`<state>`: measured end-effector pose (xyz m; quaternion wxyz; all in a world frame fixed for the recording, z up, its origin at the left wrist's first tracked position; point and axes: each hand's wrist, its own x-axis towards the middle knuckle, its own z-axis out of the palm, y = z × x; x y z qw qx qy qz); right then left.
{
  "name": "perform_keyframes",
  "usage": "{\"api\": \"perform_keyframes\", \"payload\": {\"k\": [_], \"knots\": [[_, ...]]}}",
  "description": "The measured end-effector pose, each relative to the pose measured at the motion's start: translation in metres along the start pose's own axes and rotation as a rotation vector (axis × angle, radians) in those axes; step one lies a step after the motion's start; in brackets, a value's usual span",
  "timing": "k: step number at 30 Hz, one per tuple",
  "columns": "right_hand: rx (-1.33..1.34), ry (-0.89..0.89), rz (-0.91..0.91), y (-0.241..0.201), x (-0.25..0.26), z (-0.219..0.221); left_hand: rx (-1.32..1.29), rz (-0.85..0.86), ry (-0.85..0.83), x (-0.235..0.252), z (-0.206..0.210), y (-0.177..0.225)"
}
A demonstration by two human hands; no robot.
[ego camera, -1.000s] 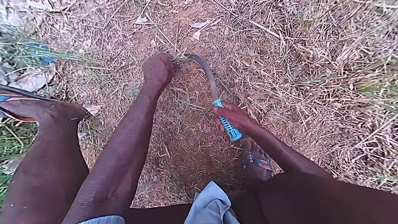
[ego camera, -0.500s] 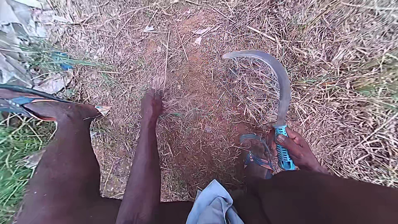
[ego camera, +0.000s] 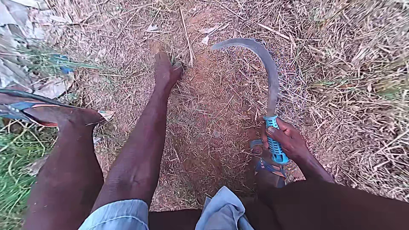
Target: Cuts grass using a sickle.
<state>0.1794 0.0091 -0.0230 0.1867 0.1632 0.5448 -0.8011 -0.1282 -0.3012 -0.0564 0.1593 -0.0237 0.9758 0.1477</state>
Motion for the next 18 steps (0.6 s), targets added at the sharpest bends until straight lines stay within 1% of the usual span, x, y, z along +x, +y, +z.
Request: {"api": "perform_keyframes", "payload": {"k": [3, 5, 8, 10, 13, 15, 18], "knots": [[0.011, 0.009, 0.001, 0.0, 0.004, 0.002, -0.028, -0.004, 0.012, 0.024, 0.003, 0.015], [0.021, 0.026, 0.015, -0.002, 0.007, 0.005, 0.014, -0.018, -0.03, 0.032, -0.001, 0.021], [0.015, 0.059, 0.03, -0.004, 0.014, 0.013, 0.166, 0.007, -0.048, 0.027, -0.005, 0.036], [0.002, 0.057, 0.03, -0.004, 0.021, 0.018, 0.207, 0.038, -0.067, 0.017, -0.005, 0.045], [-0.032, 0.049, 0.016, -0.006, 0.03, 0.025, 0.115, 0.039, -0.036, 0.008, -0.006, 0.039], [-0.031, 0.061, 0.028, -0.008, 0.035, 0.032, 0.036, 0.071, 0.006, 0.005, -0.002, 0.028], [0.009, 0.054, 0.062, -0.013, 0.045, 0.041, 0.01, 0.134, 0.075, 0.002, 0.003, 0.015]]}}
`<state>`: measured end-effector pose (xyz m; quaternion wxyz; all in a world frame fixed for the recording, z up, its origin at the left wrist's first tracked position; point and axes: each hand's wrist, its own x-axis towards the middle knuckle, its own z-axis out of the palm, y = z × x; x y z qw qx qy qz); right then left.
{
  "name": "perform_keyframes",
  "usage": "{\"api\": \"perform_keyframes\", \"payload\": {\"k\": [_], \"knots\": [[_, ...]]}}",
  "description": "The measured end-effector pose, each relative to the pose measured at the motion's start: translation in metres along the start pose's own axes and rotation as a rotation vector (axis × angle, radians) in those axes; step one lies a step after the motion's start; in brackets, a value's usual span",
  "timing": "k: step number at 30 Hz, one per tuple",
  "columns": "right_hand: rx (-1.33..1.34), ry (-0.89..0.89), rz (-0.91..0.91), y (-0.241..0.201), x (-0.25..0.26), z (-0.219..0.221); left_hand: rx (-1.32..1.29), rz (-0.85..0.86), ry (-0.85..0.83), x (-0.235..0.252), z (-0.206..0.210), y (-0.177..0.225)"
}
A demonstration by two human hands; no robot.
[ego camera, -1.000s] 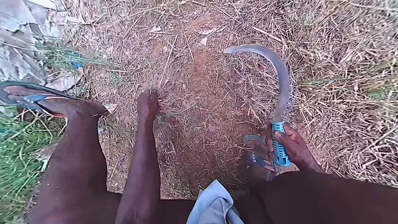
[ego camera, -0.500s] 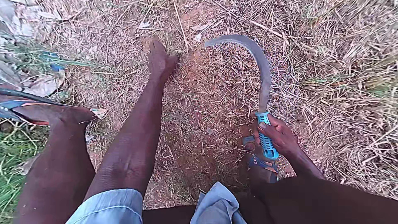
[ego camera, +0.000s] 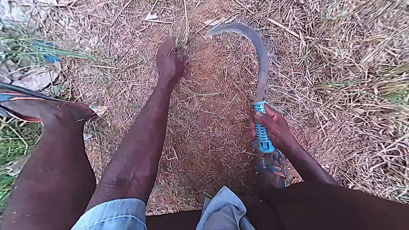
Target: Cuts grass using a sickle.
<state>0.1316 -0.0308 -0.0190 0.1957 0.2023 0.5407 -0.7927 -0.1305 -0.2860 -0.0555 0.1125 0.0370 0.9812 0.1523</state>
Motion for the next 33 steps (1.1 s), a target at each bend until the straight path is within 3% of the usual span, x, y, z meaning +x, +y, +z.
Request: {"api": "perform_keyframes", "payload": {"k": [8, 13, 16, 23, 29, 33], "knots": [[0.107, -0.07, 0.021, -0.01, 0.03, 0.036, -0.023, 0.031, 0.127, -0.005, 0.004, -0.008], [0.172, -0.217, 0.304, -0.007, 0.075, 0.06, -0.005, 0.063, 0.127, -0.007, -0.002, -0.009], [0.113, -0.27, 0.372, 0.0, 0.084, 0.065, 0.041, 0.005, 0.077, -0.006, -0.009, -0.001], [0.129, -0.182, 0.368, 0.006, 0.032, 0.047, -0.095, -0.167, -0.06, -0.014, -0.003, -0.002], [-0.132, -0.226, 0.217, 0.022, -0.055, -0.015, -0.178, -0.19, 0.028, -0.047, -0.005, -0.035], [-0.103, -0.167, 0.034, 0.025, -0.063, -0.038, -0.391, -0.389, 0.165, -0.071, -0.004, -0.066]]}}
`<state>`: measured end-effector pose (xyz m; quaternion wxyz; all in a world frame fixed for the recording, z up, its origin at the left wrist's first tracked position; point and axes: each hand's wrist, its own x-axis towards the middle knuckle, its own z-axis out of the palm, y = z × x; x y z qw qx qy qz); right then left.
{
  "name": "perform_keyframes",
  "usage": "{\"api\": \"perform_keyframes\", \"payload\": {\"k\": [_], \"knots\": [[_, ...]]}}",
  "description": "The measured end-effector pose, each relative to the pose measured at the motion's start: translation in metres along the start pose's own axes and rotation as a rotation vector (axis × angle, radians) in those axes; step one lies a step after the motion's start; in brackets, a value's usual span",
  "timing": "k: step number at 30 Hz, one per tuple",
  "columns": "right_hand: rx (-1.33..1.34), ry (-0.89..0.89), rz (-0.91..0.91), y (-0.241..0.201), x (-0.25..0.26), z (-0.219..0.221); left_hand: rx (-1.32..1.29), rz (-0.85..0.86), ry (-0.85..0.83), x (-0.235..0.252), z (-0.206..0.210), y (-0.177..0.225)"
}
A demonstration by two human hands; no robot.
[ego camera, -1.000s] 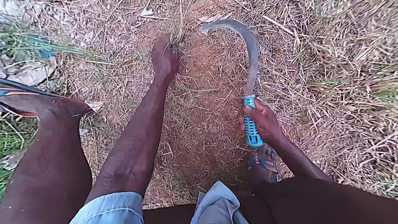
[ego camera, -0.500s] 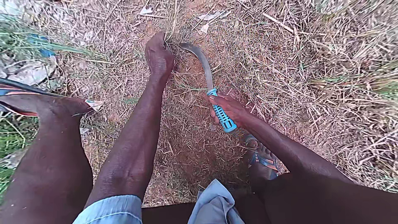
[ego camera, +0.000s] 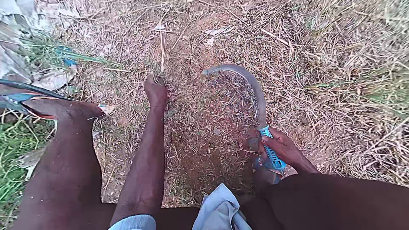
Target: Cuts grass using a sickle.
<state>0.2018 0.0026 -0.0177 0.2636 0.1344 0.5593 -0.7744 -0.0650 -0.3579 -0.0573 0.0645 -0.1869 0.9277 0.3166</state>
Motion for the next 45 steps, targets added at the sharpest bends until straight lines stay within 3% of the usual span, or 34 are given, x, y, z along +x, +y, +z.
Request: {"api": "perform_keyframes", "payload": {"k": [2, 4, 10, 14, 19, 22, 26, 30, 36, 45], "knots": [[0.078, 0.029, 0.003, -0.006, 0.011, 0.01, -0.114, -0.092, 0.042, 0.006, -0.011, -0.016], [0.12, 0.031, 0.013, -0.014, 0.039, 0.027, -0.171, -0.052, 0.071, 0.016, -0.019, -0.015], [0.269, -0.106, 0.022, -0.034, 0.149, 0.085, -0.284, 0.033, 0.114, 0.032, -0.034, 0.021], [0.281, -0.185, 0.15, -0.021, 0.183, 0.102, -0.265, 0.047, 0.122, 0.034, -0.036, 0.03], [0.098, -0.296, 0.268, 0.006, 0.126, 0.09, -0.375, 0.086, 0.145, 0.036, -0.039, 0.005], [0.041, -0.342, 0.17, 0.022, 0.077, 0.079, -0.372, 0.029, 0.164, 0.026, -0.05, -0.014], [0.106, -0.183, -0.006, 0.024, 0.061, 0.069, -0.155, -0.118, 0.113, -0.005, -0.057, -0.042], [0.251, -0.025, -0.053, 0.01, 0.066, 0.055, 0.187, -0.191, -0.028, -0.009, -0.052, -0.059], [0.211, 0.038, -0.054, 0.007, 0.063, 0.034, 0.335, -0.155, -0.09, -0.004, -0.041, -0.023], [0.187, 0.023, 0.026, 0.019, 0.063, 0.032, 0.413, -0.04, -0.15, -0.008, -0.013, -0.007]]}}
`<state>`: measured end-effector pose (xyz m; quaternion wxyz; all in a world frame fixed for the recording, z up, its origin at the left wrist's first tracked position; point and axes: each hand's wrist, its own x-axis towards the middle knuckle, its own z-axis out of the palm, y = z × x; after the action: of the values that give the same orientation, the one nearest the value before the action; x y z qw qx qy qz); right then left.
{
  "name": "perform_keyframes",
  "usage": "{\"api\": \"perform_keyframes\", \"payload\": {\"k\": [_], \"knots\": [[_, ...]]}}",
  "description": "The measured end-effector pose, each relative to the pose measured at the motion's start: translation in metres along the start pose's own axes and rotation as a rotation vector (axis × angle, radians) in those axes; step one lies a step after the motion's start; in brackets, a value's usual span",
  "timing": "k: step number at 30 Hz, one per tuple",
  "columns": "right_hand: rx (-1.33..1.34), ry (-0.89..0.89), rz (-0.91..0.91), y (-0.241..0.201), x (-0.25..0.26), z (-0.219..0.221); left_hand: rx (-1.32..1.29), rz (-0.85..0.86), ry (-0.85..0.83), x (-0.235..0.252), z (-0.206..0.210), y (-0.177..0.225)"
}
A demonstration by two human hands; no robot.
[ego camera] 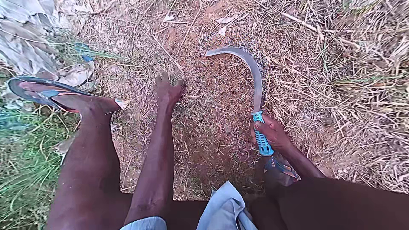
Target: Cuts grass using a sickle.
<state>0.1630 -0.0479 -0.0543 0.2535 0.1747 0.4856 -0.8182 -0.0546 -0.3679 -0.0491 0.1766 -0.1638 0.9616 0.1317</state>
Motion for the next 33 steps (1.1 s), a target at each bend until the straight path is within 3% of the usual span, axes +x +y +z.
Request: {"api": "perform_keyframes", "payload": {"k": [9, 15, 23, 33], "knots": [[-0.035, 0.002, -0.002, -0.001, 0.0, 0.017, 0.221, 0.006, -0.111, -0.04, 0.031, 0.034], [-0.1, -0.049, 0.0, 0.003, -0.014, 0.02, 0.203, 0.039, -0.1, -0.051, 0.018, 0.002], [-0.088, -0.073, 0.058, 0.013, -0.018, 0.016, 0.076, -0.065, -0.094, -0.046, 0.0, -0.058], [-0.073, -0.146, 0.071, 0.01, 0.014, 0.021, -0.125, -0.082, 0.031, -0.033, 0.024, -0.089]]}}
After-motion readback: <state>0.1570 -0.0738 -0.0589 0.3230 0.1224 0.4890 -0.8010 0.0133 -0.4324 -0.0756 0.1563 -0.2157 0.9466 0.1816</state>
